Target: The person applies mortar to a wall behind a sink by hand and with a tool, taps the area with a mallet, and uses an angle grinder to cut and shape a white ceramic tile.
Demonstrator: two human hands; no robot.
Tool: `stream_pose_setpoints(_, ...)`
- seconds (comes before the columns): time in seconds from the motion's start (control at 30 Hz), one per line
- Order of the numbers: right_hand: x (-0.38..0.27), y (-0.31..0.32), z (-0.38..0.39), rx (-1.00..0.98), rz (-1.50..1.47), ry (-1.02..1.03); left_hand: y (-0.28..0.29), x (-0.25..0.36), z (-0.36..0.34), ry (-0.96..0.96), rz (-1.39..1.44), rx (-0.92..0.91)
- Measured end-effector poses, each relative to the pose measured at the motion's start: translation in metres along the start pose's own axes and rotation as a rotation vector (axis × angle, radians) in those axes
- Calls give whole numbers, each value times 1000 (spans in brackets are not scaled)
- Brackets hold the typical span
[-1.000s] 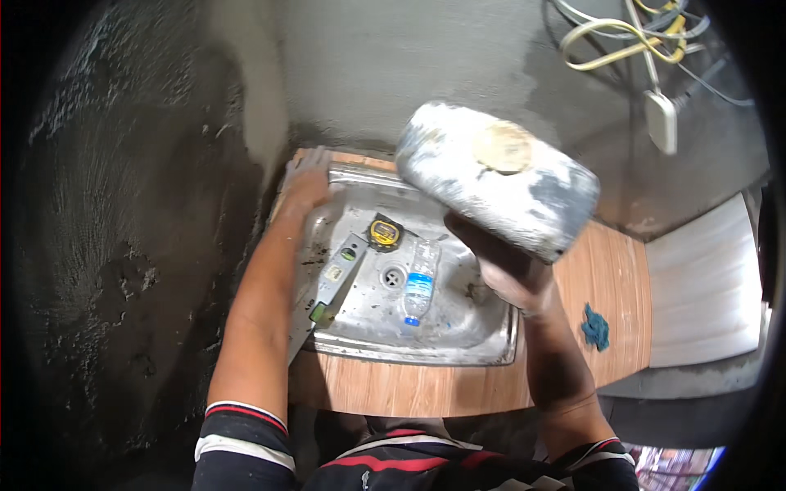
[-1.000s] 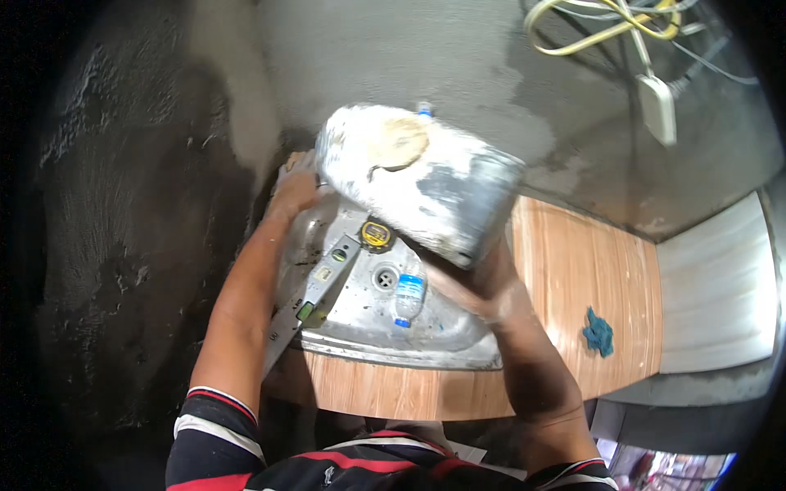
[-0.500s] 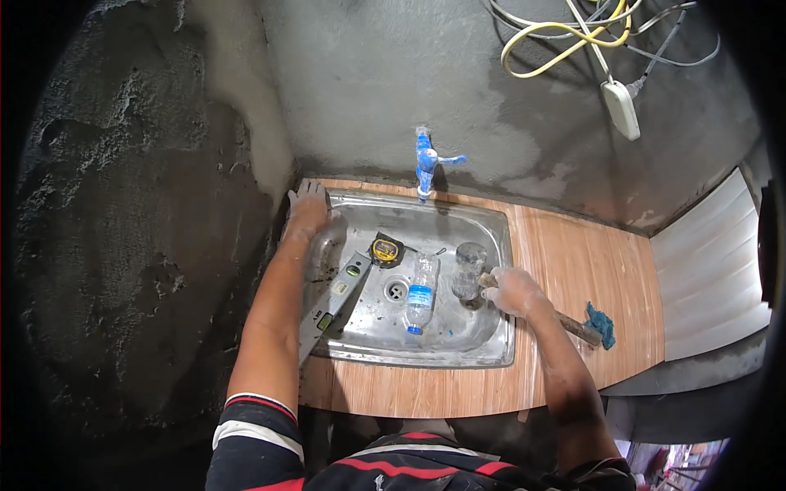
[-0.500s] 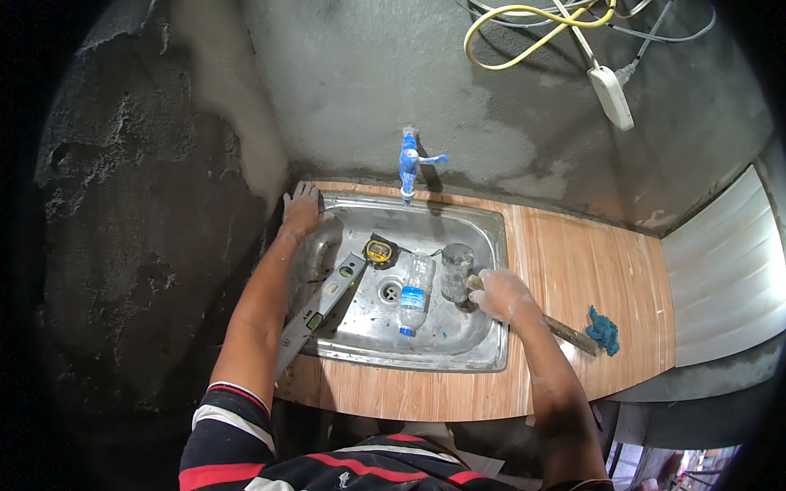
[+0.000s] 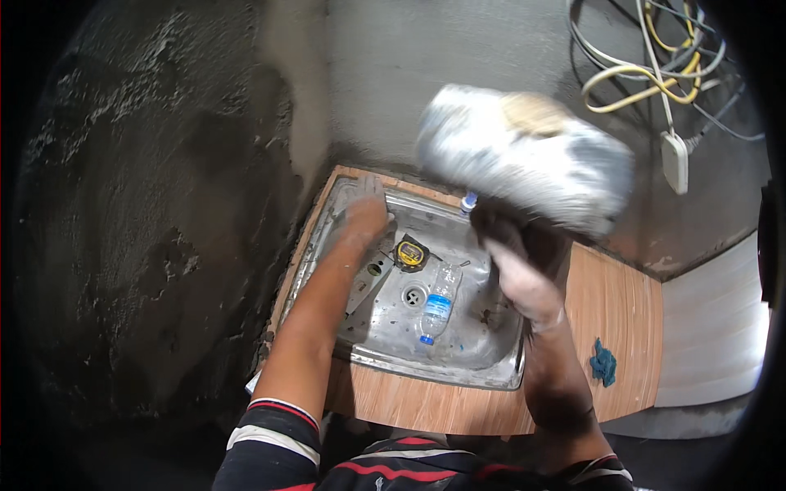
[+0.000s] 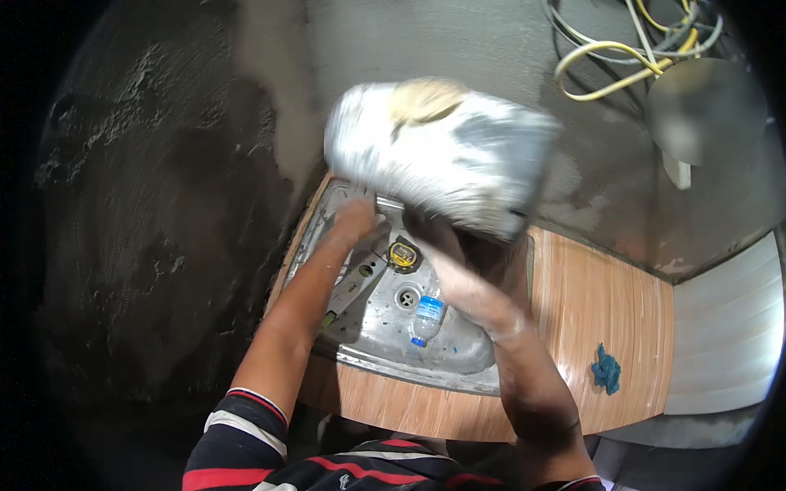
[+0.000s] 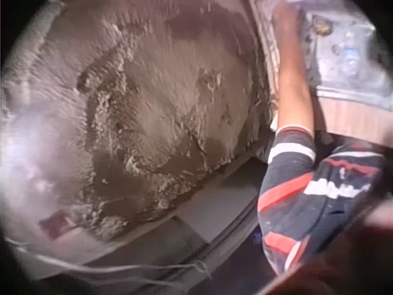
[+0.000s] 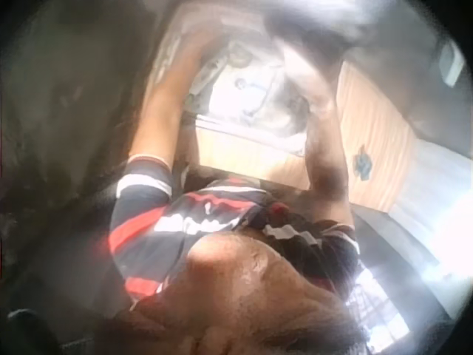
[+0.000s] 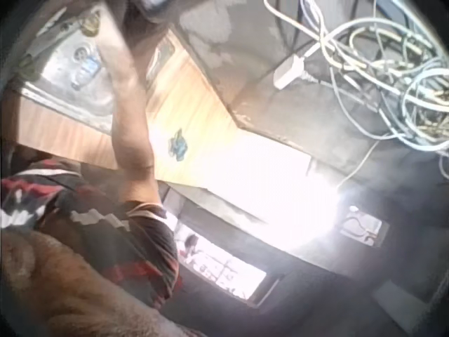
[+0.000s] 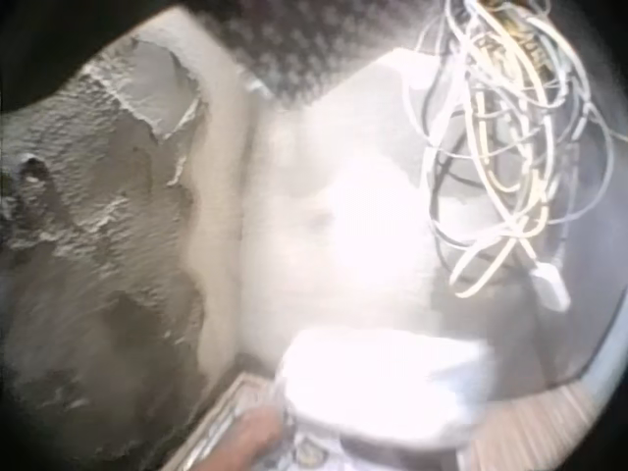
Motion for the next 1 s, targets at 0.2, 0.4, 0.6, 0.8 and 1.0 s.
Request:
stream_pose_setpoints(0.2, 0, -53, -81, 24, -484, 86, -6, 5, -4, 18, -116, -152)
stream_pose_setpoints(0.4, 44, -129, -89, 251, 567, 746, 4, 8, 7, -107, -183, 238)
stream_pose_setpoints(0.6, 99, -178, -85, 228, 355, 712, -2, 11, 0, -115, -141, 337)
stream_pose_setpoints(0.8, 108, -186, -90, 204, 357, 517, -5, 12, 0, -132, -25, 214)
stream_pose_setpoints(1.0, 116, -188, -105, 152, 89, 298, 2, 16, -2, -139, -198, 309)
Point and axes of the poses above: each hand's wrist, its own z-axis away from the middle knuckle, its own y-axis out of the back of the hand, x = y × z, the point moved 7 cm from there along -z, towards the middle knuckle, and after that the axes turned 7 degrees about z, right-handed, at the moved point
